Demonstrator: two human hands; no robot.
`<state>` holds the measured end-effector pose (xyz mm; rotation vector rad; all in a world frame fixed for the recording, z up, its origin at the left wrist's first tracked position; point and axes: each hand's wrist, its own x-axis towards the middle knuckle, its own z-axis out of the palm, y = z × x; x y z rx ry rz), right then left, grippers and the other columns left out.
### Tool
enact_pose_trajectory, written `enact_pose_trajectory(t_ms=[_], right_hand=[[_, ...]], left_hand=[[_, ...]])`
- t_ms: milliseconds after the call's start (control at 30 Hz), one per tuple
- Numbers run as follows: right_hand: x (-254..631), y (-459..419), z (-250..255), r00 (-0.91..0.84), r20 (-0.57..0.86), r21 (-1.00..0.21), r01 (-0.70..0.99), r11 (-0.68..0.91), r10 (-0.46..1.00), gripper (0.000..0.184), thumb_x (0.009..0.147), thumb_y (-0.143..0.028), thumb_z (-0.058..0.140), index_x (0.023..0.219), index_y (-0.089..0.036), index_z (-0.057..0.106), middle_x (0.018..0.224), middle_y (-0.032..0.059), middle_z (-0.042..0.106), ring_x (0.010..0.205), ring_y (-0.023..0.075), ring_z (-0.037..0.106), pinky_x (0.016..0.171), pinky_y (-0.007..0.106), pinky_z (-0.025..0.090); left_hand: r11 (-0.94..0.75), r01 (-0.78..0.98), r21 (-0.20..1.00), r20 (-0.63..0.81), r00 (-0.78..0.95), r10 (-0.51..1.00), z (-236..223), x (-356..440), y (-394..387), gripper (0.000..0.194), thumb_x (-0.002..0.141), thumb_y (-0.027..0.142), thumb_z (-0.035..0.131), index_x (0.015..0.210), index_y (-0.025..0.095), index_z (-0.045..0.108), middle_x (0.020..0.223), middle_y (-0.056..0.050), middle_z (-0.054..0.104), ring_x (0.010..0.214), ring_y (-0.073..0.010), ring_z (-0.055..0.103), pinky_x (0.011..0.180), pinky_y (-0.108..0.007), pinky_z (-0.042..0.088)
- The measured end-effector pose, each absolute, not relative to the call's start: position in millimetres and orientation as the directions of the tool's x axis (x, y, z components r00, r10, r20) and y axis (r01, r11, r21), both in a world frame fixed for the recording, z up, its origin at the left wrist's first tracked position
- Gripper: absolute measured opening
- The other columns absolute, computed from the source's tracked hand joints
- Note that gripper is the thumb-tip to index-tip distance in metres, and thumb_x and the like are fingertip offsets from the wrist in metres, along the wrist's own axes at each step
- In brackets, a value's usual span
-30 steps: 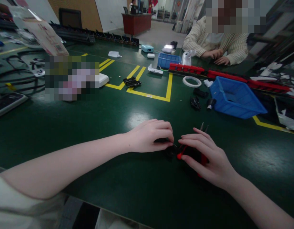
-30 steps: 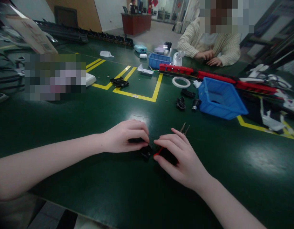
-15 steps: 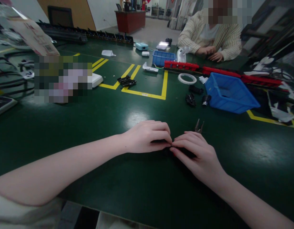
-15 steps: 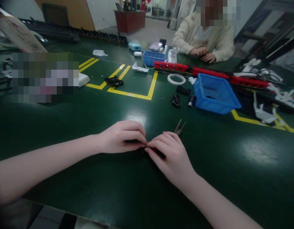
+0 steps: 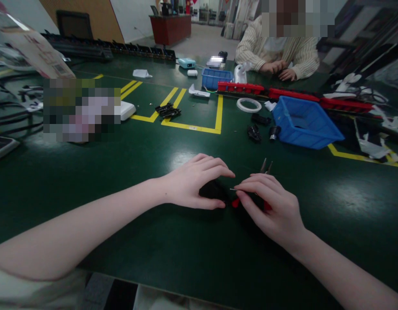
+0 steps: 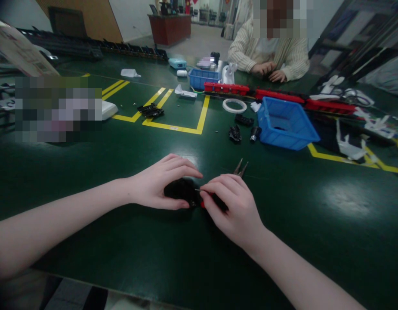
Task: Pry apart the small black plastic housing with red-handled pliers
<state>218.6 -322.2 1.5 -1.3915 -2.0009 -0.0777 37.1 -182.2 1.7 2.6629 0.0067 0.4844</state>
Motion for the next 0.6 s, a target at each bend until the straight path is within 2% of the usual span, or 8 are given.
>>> enact_pose_trajectory(t_ms=[67,100,200,267,333,467,600], right_hand=[[221.7,-322.3,2.1,-0.200,0.564,-0.309,0.849,0.430,0.801,0.011,0.085,-0.010,0.058,0.093,-0.016,0.062,0.087,0.0046,0.066,0.084,0.0134,0.061,0.079,0.031,0.050],[223.5,-322.5,2.3,-0.210,0.566,-0.298,0.850,0.435,0.797,0.013,0.085,-0.010,0.057,0.095,-0.016,0.062,0.087,0.0049,0.066,0.085,0.0134,0.061,0.080,0.031,0.050],[228.2,-323.5,2.6,-0.238,0.575,-0.268,0.849,0.455,0.783,0.016,0.085,-0.008,0.055,0.098,-0.015,0.062,0.088,0.0052,0.066,0.086,0.0134,0.061,0.082,0.031,0.050],[230.0,-324.7,2.5,-0.245,0.593,-0.255,0.847,0.467,0.767,0.017,0.084,-0.007,0.057,0.098,-0.016,0.062,0.089,0.0050,0.066,0.086,0.0135,0.061,0.084,0.032,0.051],[230.6,-326.1,2.0,-0.252,0.614,-0.243,0.841,0.483,0.748,0.019,0.082,-0.007,0.060,0.098,-0.017,0.061,0.088,0.0043,0.066,0.084,0.0135,0.062,0.086,0.035,0.051],[229.4,-329.5,2.4,-0.285,0.638,-0.218,0.824,0.523,0.715,0.023,0.077,-0.007,0.066,0.097,-0.018,0.061,0.087,0.0030,0.067,0.080,0.0129,0.063,0.090,0.040,0.051],[225.9,-332.3,6.8,-0.295,0.642,-0.203,0.825,0.527,0.708,0.022,0.077,-0.006,0.065,0.095,-0.019,0.062,0.084,0.0025,0.068,0.079,0.0129,0.064,0.090,0.040,0.051]], left_hand=[[-0.908,-0.026,0.418,0.234,0.969,0.080,2.3,35.8,-176.7,0.070,0.077,0.051,0.069,0.131,0.014,0.045,0.124,-0.014,0.056,0.114,-0.0278,0.052,0.095,-0.040,0.038],[-0.909,0.000,0.416,0.190,0.978,0.087,2.0,35.5,-174.2,0.071,0.078,0.051,0.069,0.133,0.014,0.043,0.125,-0.014,0.056,0.114,-0.0280,0.052,0.094,-0.040,0.039],[-0.912,0.040,0.407,0.130,0.986,0.102,0.7,35.1,-169.5,0.048,0.084,0.044,0.065,0.122,0.017,0.053,0.114,-0.009,0.059,0.105,-0.0243,0.055,0.088,-0.036,0.041],[-0.910,0.032,0.413,0.142,0.985,0.100,0.5,34.8,-168.9,0.036,0.084,0.042,0.066,0.109,0.017,0.060,0.107,-0.007,0.059,0.097,-0.0217,0.056,0.083,-0.033,0.043],[-0.895,0.019,0.447,0.187,0.976,0.115,1.3,34.1,-170.0,0.036,0.081,0.043,0.068,0.103,0.015,0.060,0.103,-0.007,0.056,0.091,-0.0197,0.056,0.076,-0.031,0.044],[-0.842,0.002,0.540,0.276,0.944,0.179,4.6,33.2,-177.4,0.035,0.081,0.038,0.069,0.102,0.015,0.056,0.105,-0.007,0.054,0.091,-0.0181,0.056,0.074,-0.028,0.047],[-0.815,0.045,0.578,0.269,0.932,0.242,5.3,34.2,-188.6,0.033,0.083,0.032,0.066,0.108,0.018,0.051,0.103,-0.004,0.061,0.092,-0.0169,0.060,0.078,-0.028,0.047]])
